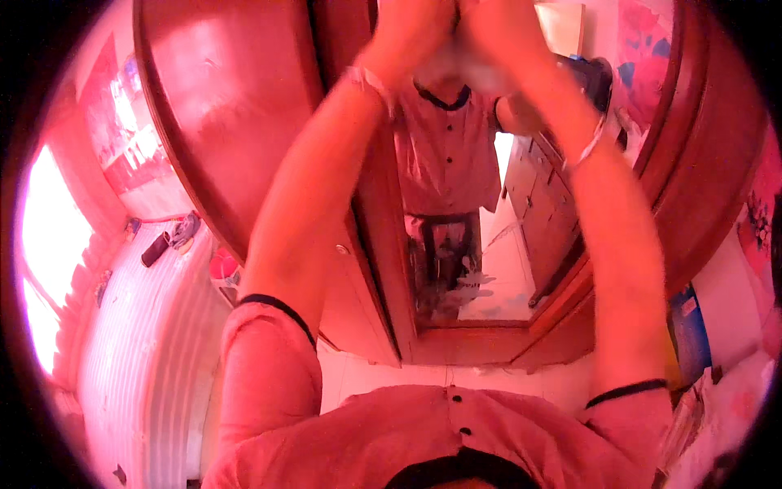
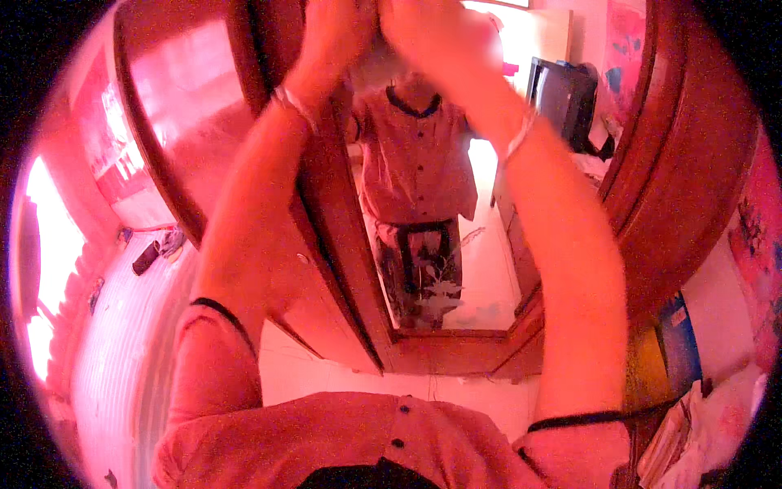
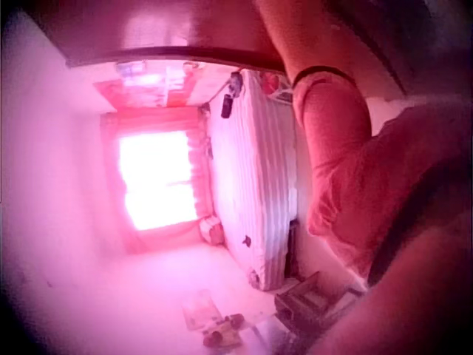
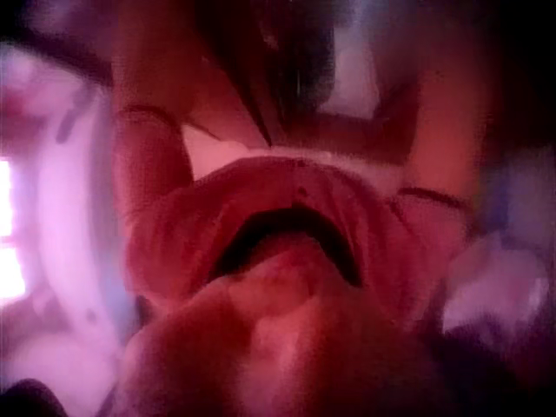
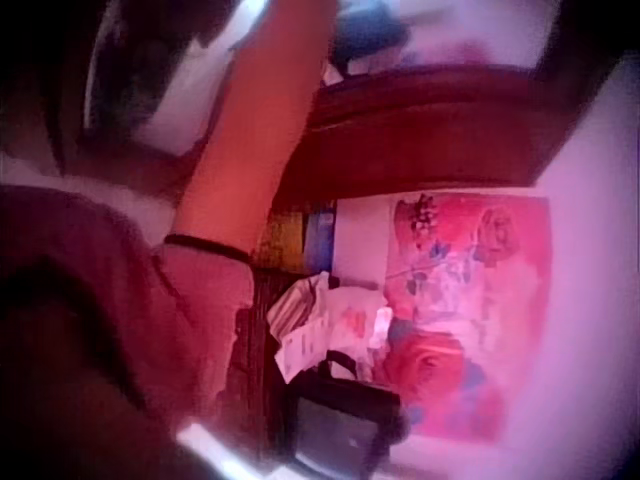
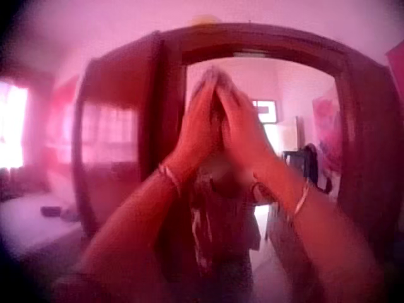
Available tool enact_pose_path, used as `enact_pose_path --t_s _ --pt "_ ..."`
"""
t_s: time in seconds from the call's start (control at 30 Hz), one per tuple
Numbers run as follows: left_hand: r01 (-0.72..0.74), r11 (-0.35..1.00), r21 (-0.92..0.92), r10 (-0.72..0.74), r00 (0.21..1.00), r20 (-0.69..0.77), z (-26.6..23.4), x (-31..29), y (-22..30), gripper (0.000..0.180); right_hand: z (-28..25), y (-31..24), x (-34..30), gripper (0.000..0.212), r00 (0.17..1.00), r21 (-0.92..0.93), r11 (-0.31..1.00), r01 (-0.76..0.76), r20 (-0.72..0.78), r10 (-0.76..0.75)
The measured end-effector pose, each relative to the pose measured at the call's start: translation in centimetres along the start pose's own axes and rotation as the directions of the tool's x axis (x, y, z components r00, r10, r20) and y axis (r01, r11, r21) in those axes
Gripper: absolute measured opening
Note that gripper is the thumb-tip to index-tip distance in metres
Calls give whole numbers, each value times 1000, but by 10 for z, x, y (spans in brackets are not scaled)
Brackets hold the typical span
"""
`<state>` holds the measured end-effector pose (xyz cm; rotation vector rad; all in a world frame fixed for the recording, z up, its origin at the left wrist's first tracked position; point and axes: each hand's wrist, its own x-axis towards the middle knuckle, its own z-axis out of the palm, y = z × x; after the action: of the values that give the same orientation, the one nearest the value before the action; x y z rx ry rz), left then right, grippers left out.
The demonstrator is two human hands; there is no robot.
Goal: The person cleans a mirror and a wooden cabinet with a cloth, wiping the glass surface and the wooden panels.
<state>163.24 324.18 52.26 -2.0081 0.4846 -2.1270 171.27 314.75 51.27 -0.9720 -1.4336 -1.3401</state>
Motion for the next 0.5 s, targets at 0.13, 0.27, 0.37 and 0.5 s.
enact_pose_path --t_s 0.13,0.27,0.37,0.5 --pt "-194 967 164 201 979 -27 4 36 -29 35 10 30 36 42 985 -210 962 174 31 -172" --pt "30 998 52 -30 1000 -3 24 -1 -19 33 22 59 11 39 938 -213 926 310 -89 -334" --pt "118 962 246 -157 977 144 3 -101 -1 50 16 10 -70 29 990 -39 999 -8 137 14" --pt "333 933 136 -360 850 385 -7 -240 114 59 -35 -21 -242 27 824 -103 988 -116 546 153"
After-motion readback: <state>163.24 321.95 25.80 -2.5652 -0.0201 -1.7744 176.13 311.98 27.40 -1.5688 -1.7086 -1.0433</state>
